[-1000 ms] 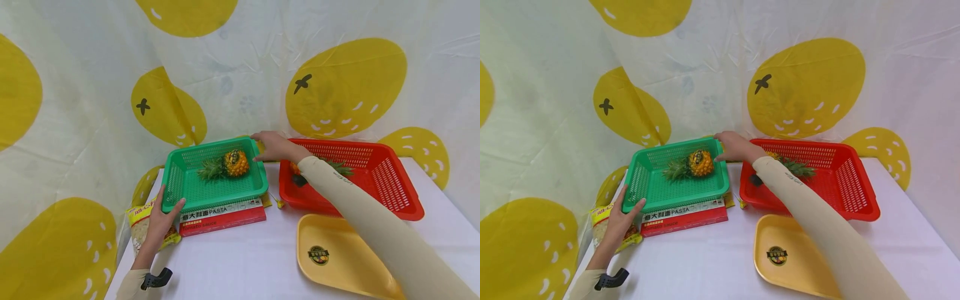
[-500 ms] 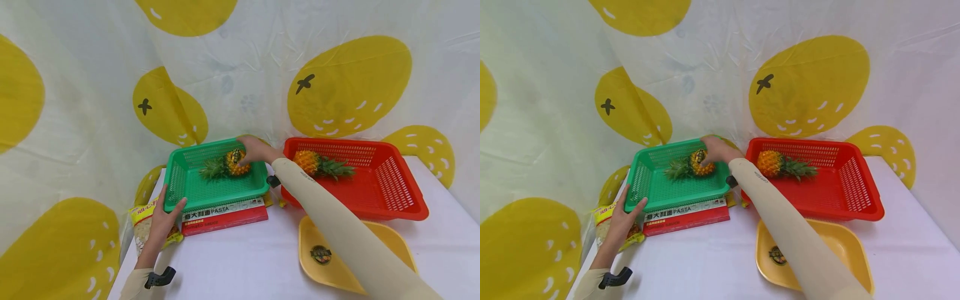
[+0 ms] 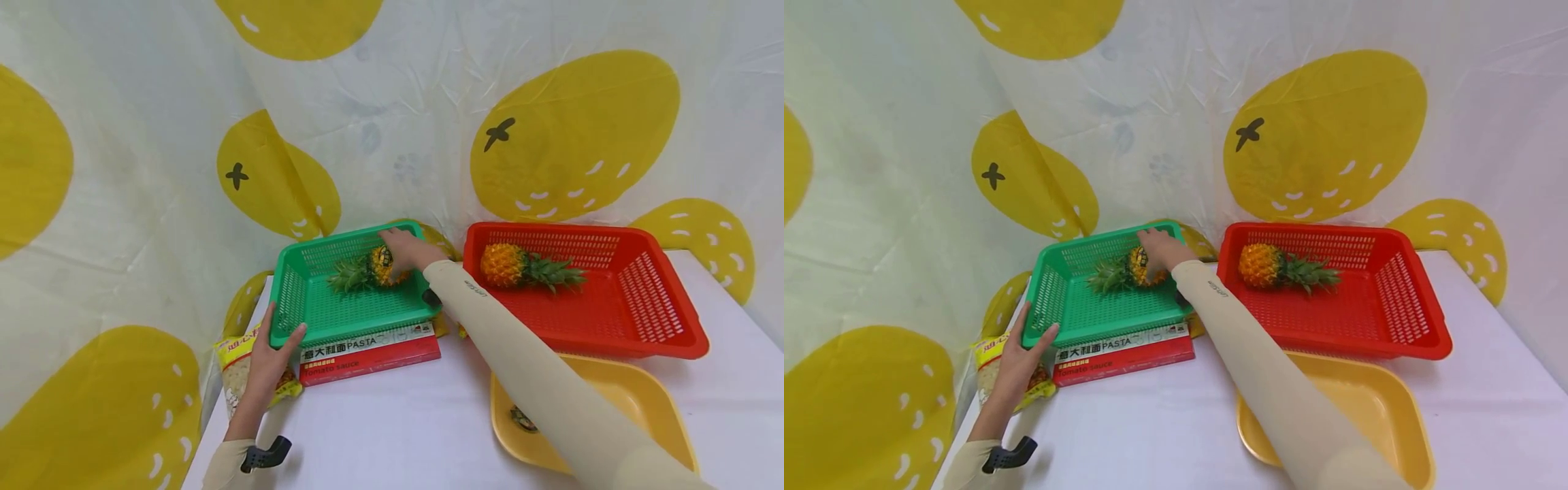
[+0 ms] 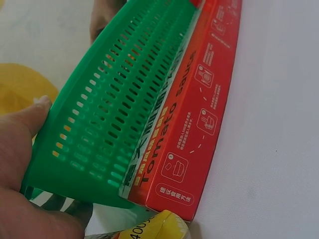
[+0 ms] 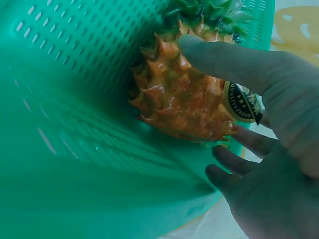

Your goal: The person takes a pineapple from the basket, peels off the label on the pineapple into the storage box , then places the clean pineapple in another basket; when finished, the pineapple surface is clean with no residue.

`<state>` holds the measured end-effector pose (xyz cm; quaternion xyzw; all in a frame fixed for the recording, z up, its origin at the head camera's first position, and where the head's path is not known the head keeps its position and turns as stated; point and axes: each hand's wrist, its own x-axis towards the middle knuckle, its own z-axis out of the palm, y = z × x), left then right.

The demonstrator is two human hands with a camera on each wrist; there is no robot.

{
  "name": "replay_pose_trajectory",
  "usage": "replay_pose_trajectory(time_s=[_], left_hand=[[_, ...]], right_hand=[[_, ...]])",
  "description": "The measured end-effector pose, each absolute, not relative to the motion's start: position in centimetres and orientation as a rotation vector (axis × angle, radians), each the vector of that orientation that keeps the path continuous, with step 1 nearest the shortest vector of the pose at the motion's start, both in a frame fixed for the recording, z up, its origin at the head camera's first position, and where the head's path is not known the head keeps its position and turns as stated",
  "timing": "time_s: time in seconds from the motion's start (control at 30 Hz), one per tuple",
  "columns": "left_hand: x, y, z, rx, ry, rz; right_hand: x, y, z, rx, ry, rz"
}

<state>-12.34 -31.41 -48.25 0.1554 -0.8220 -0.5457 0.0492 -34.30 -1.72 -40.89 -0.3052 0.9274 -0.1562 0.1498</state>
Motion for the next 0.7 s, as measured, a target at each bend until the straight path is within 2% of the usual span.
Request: replay_pose_trajectory(time_s=[0.7], left_hand=[[-12.5,-31.4,-48.3,0.47,-2.491,-1.667]], right_hand=[[-35.2,-1.7,-42.8,-0.945,2.688,-0.418]])
